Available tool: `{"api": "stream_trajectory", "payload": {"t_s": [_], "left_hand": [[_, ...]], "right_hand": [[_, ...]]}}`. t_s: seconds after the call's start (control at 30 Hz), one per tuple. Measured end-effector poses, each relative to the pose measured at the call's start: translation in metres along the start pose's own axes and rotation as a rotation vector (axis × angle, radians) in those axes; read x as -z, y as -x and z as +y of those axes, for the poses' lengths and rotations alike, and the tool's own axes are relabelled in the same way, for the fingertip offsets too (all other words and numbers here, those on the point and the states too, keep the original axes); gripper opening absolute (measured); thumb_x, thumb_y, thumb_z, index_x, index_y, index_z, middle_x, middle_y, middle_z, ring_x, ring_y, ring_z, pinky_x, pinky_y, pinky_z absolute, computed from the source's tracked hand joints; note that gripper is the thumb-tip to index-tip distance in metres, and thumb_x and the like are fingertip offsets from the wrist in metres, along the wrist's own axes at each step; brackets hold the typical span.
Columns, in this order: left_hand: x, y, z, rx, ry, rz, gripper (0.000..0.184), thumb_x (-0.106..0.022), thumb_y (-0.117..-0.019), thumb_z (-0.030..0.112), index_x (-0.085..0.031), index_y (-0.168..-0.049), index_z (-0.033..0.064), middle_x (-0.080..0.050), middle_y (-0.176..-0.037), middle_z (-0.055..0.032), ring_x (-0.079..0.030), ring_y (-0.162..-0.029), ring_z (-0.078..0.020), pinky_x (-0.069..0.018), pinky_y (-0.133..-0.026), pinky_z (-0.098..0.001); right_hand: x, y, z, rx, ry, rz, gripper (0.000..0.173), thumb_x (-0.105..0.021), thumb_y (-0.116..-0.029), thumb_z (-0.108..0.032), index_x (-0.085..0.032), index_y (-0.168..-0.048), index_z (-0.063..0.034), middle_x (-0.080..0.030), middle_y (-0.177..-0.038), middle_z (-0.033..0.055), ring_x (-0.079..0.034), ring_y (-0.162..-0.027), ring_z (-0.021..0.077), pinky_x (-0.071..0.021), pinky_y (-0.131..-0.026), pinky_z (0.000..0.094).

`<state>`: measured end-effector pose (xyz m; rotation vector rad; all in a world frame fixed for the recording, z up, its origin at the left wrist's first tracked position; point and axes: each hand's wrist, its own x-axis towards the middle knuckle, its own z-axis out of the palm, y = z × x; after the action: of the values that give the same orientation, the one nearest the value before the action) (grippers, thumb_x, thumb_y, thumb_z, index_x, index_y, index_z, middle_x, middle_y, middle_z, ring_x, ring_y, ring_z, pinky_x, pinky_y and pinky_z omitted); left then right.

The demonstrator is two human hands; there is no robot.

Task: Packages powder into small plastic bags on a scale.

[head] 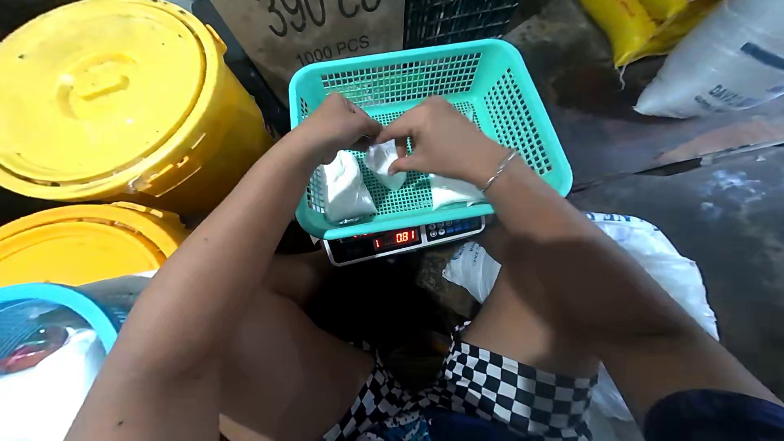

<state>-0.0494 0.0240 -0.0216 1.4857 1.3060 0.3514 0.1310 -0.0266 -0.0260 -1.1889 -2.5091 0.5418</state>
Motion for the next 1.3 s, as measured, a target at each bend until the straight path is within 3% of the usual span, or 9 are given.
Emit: {"api": "stream_trajectory", "payload": {"t_s": [0.1,0.2,0.33,0.53,0.73,0.87,1.0,1.13,1.3], "left_hand": [[-0.004,-0.003,-0.003,0.083,0.15,-0.014,0.014,-0.056,-0.1019,0.007,-0.066,-0.098,-0.0022,-0.069,-0.083,-0.0031,-0.068,-0.073,-0.0081,-0.059,-0.075,-0.0251],[-0.004,-0.004,-0.004,0.114,0.177,0.003,0.014,-0.054,-0.1035,0.01,-0.063,-0.101,-0.0001,-0.069,-0.081,-0.0015,-0.069,-0.07,-0.0061,-0.0592,-0.071,-0.0229],[-0.002,-0.008,-0.013,0.033,0.194,0.01,0.015,-0.053,-0.1034,0.014,-0.065,-0.099,0.0063,-0.066,-0.086,0.0015,-0.061,-0.083,-0.0083,-0.0501,-0.082,-0.0305],[-0.012,-0.009,-0.013,-0.177,0.578,-0.027,0.019,-0.052,-0.1052,0.014,-0.069,-0.099,0.0082,-0.07,-0.088,0.0027,-0.066,-0.085,-0.0068,-0.054,-0.083,-0.0267],[-0.023,-0.003,-0.01,-0.712,0.527,0.097,0.009,-0.064,-0.0974,0.003,-0.072,-0.096,0.0073,-0.075,-0.098,0.0029,-0.07,-0.096,-0.0059,-0.0569,-0.091,-0.028],[-0.008,0.006,-0.006,-0.997,0.017,0.234,0.01,-0.078,-0.0873,0.008,-0.074,-0.096,0.0036,-0.074,-0.101,-0.0015,-0.068,-0.101,-0.0057,-0.0542,-0.095,-0.0264],[-0.007,0.012,-0.006,-1.015,-0.361,0.285,0.016,-0.072,-0.094,0.015,-0.072,-0.099,-0.0004,-0.072,-0.1,-0.0131,-0.068,-0.1,-0.0151,-0.0512,-0.095,-0.0314],[-0.009,0.005,-0.014,-0.919,-0.309,0.083,0.017,-0.06,-0.1005,0.011,-0.061,-0.107,-0.0038,-0.066,-0.103,-0.0127,-0.064,-0.099,-0.0131,-0.0512,-0.095,-0.0307],[-0.009,0.005,-0.011,-0.874,-0.135,-0.124,0.011,-0.055,-0.1013,0.007,-0.057,-0.108,-0.001,-0.063,-0.104,-0.0061,-0.062,-0.099,-0.0068,-0.0526,-0.091,-0.0255]], "right_hand": [[-0.03,-0.008,-0.009,-0.053,0.186,0.018,0.023,-0.074,-0.0926,-0.018,-0.072,-0.105,0.0018,-0.071,-0.095,0.0205,-0.07,-0.091,0.0398,-0.0532,-0.077,0.0584],[-0.046,-0.011,-0.01,-0.026,0.222,0.177,0.015,-0.062,-0.0978,-0.008,-0.069,-0.095,0.0051,-0.069,-0.088,0.0216,-0.071,-0.083,0.0397,-0.0553,-0.069,0.0533],[-0.045,-0.009,-0.008,-0.029,0.095,0.3,0.013,-0.059,-0.0965,-0.002,-0.069,-0.096,0.0068,-0.069,-0.088,0.0218,-0.071,-0.081,0.0385,-0.0562,-0.071,0.0524],[-0.022,-0.006,-0.001,-0.223,-0.534,0.565,0.012,-0.065,-0.097,-0.005,-0.059,-0.089,0.0009,-0.067,-0.075,0.0039,-0.066,-0.061,0.0071,-0.0575,-0.059,0.023],[0.014,-0.001,-0.008,-0.303,-1.161,0.592,0.018,-0.053,-0.0997,0.006,-0.046,-0.093,-0.0092,-0.067,-0.069,-0.0001,-0.064,-0.055,0.0062,-0.0551,-0.053,0.0193],[0.025,0.009,-0.005,-0.209,-0.897,0.457,0.014,-0.051,-0.1011,0.005,-0.045,-0.097,-0.007,-0.063,-0.072,-0.0017,-0.064,-0.057,0.0056,-0.0581,-0.057,0.021],[0.029,0.016,-0.005,-0.127,-0.623,0.294,0.008,-0.051,-0.1024,0.003,-0.046,-0.108,-0.0024,-0.06,-0.074,-0.0004,-0.058,-0.058,0.0015,-0.0506,-0.056,0.0154],[0.028,0.014,0.01,-0.081,-0.564,0.146,0.033,-0.067,-0.0958,-0.007,-0.049,-0.122,0.0002,-0.062,-0.075,-0.0025,-0.059,-0.061,0.0014,-0.0504,-0.057,0.0157],[0.023,0.013,0.016,-0.096,-0.607,0.179,0.046,-0.084,-0.0823,-0.01,-0.05,-0.112,-0.0029,-0.06,-0.074,-0.0028,-0.057,-0.06,0.0011,-0.0484,-0.056,0.0152]]}}
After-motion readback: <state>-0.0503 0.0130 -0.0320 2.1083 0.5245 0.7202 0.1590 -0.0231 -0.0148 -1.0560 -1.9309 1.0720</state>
